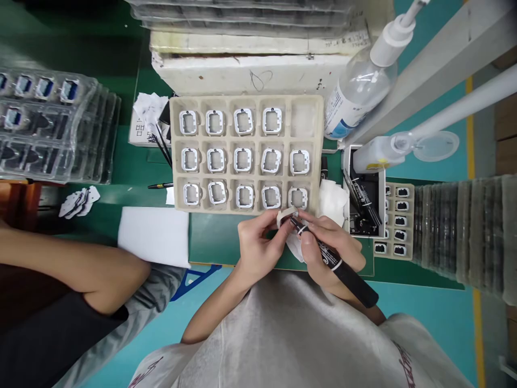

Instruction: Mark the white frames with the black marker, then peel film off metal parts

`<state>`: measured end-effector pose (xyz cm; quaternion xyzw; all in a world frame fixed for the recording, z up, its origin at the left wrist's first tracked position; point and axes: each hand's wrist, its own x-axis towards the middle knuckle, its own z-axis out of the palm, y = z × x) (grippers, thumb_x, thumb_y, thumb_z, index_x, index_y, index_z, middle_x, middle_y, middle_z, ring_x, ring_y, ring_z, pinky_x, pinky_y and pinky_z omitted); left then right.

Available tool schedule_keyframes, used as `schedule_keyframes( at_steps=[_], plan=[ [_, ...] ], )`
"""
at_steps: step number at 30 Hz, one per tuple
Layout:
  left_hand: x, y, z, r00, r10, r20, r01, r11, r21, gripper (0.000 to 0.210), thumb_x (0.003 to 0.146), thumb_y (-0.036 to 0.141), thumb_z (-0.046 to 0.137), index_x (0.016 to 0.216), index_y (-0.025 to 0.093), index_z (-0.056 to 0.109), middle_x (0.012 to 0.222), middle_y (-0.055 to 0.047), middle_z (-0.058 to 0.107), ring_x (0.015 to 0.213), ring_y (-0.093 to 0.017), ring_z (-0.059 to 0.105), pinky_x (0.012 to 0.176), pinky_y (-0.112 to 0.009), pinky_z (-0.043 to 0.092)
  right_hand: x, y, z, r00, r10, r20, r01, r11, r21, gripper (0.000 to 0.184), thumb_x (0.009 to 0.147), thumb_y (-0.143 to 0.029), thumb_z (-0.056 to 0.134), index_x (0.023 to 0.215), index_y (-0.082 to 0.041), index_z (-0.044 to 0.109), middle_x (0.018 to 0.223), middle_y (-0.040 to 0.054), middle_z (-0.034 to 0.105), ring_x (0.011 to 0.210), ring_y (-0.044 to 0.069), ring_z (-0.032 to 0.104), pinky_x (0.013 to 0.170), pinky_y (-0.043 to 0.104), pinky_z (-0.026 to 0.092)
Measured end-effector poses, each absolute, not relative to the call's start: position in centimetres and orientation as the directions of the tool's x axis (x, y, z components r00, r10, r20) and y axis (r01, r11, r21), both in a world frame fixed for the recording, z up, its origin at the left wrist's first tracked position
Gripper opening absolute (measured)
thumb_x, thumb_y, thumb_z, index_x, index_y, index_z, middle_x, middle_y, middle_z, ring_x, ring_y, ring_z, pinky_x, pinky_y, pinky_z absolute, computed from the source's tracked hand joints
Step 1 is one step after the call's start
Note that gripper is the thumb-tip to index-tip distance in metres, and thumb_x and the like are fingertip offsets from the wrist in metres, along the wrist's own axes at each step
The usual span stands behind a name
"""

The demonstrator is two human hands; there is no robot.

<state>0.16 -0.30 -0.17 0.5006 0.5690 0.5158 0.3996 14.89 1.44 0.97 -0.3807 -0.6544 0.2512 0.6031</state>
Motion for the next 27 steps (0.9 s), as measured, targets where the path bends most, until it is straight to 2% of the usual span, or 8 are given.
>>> schedule_keyframes(
  at_steps=[5,12,20,24,27],
  plan=[
    [0.22,-0.48,-0.5,-0.183,0.98,0.083,0.175,-0.05,0.983,0.011,0.099,0.027,0.08,0.094,0.018,0.081,0.074,0.0,0.077,0.062,-0.012,0.066,0.062,-0.022,0.055,14.91,1.4,0.88,0.014,0.808,0.589,0.171,0.578,-0.798,0.035,0.09,-0.001,0.076,0.12,-0.02,0.078,0.096,0.0058,0.084,0.09,0.027,0.086,0.082,0.045,0.077],
    [0.21,-0.67,-0.82,-0.176,0.979,0.101,0.2,-0.065,0.978,0.01,0.099,0.028,0.079,0.096,0.018,0.081,0.073,0.001,0.075,0.061,-0.012,0.064,0.061,-0.022,0.054,14.94,1.33,0.95,0.008,0.81,0.586,0.184,0.575,-0.797,0.032,0.091,-0.002,0.076,0.118,-0.02,0.079,0.095,0.0065,0.083,0.093,0.028,0.086,0.086,0.044,0.077],
    [0.27,-0.9,-0.92,-0.166,0.98,0.111,0.273,-0.063,0.96,0.013,0.101,0.031,0.076,0.099,0.019,0.081,0.075,0.0,0.076,0.062,-0.013,0.064,0.063,-0.023,0.053,14.63,1.34,0.87,0.063,0.808,0.586,0.216,0.562,-0.798,0.024,0.095,-0.008,0.075,0.114,-0.023,0.078,0.087,0.0039,0.082,0.084,0.027,0.086,0.077,0.046,0.078],
    [0.41,-0.86,-0.59,-0.164,0.977,0.138,0.34,-0.075,0.937,0.017,0.102,0.033,0.074,0.094,0.019,0.079,0.071,0.0,0.072,0.059,-0.012,0.06,0.061,-0.024,0.051,14.75,1.12,1.19,0.041,0.832,0.554,0.251,0.528,-0.812,0.025,0.095,-0.008,0.074,0.114,-0.025,0.077,0.09,0.0035,0.082,0.09,0.028,0.087,0.078,0.045,0.079],
    [0.54,-0.77,-0.17,-0.15,0.976,0.158,0.338,-0.099,0.936,0.015,0.103,0.03,0.073,0.094,0.019,0.079,0.074,0.0,0.074,0.061,-0.012,0.061,0.062,-0.023,0.051,14.79,0.95,1.24,0.037,0.812,0.582,0.295,0.547,-0.783,0.028,0.092,-0.006,0.077,0.114,-0.022,0.078,0.094,0.0049,0.083,0.092,0.028,0.087,0.08,0.042,0.079]
  ],
)
